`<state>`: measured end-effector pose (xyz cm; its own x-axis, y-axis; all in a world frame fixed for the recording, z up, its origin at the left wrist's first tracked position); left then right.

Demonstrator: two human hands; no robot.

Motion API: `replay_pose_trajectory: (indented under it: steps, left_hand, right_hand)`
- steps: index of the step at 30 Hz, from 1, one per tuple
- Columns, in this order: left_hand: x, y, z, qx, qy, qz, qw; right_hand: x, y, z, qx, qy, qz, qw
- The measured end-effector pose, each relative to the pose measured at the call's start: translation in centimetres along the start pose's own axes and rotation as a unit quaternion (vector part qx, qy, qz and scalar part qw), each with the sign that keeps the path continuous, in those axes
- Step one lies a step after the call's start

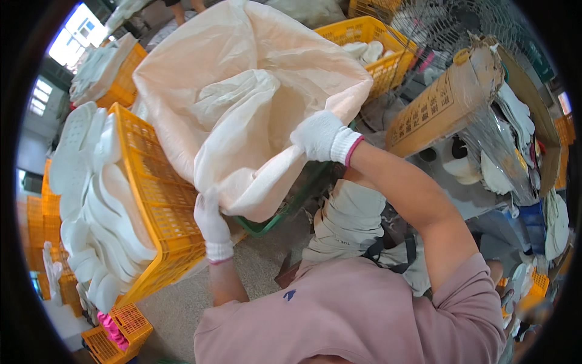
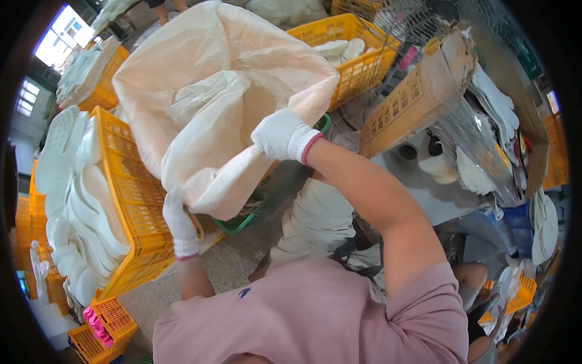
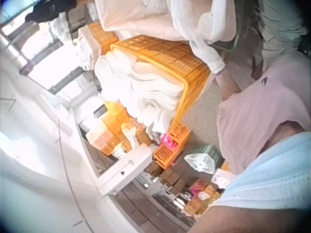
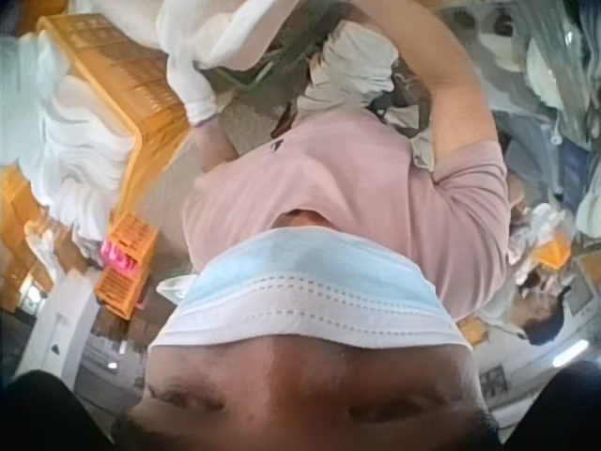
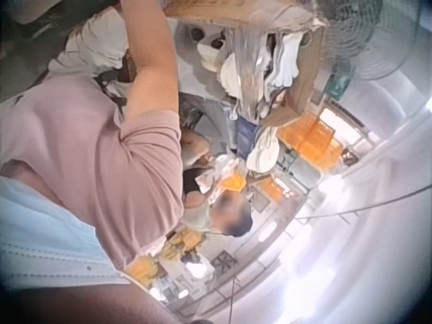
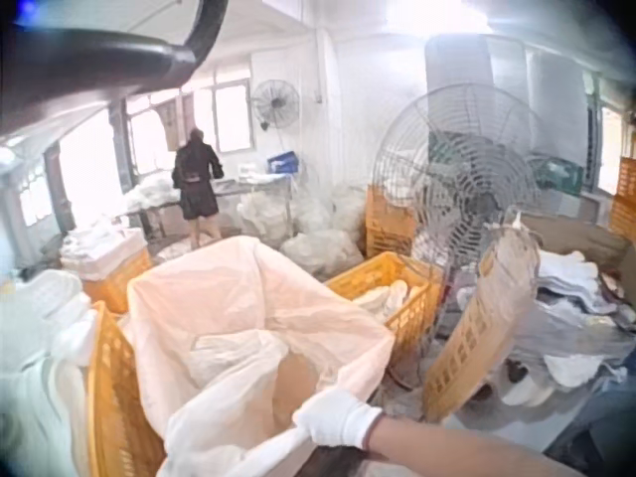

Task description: The person repeatedly picks white shoe parts from a yellow basket, rubs them against a rotating brush on a machine, and places them into a green basket. The process is repeated continuously for many items.

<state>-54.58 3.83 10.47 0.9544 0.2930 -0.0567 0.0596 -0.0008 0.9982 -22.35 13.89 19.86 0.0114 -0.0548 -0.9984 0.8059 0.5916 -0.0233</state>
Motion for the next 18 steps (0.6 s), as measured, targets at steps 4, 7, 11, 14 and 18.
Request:
replay_pose_trajectory:
  steps: [4,7,11,14,18]
  left_hand:
    - [1.1,-7.6,4.5,-0.102,0.108,-0.041,0.988]
    - [6.5,-12.0,7.4,-0.17,-0.019,-0.01,0.985]
    - [11.4,-12.5,8.8,-0.271,0.089,0.199,0.938]
    - [12.8,-9.6,8.5,-0.22,0.109,0.206,0.947]
    - [12.9,-4.6,6.8,-0.118,0.158,0.205,0.959]
  right_hand:
    - [-3.9,0.5,-2.3,-0.082,0.231,-0.006,0.969]
    - [-6.2,0.0,-2.9,-0.136,0.376,-0.017,0.916]
    - [-9.5,-1.9,-2.9,-0.171,0.362,0.009,0.916]
    - [-13.5,-4.4,-1.1,-0.204,0.372,0.058,0.904]
    - [-21.5,-8.0,3.8,-0.261,0.499,0.042,0.825]
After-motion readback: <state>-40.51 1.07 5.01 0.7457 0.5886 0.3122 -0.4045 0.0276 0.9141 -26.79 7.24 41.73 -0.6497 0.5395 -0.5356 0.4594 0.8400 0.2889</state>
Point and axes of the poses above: each hand's wrist, its own z-axis away from the middle knuckle, its own x-axis out of the palm, y = z × x, the point moved 2 cm from there along -z, towards the middle knuckle, and after that the axes turned 5 degrees about -z, right-handed, at the moved point
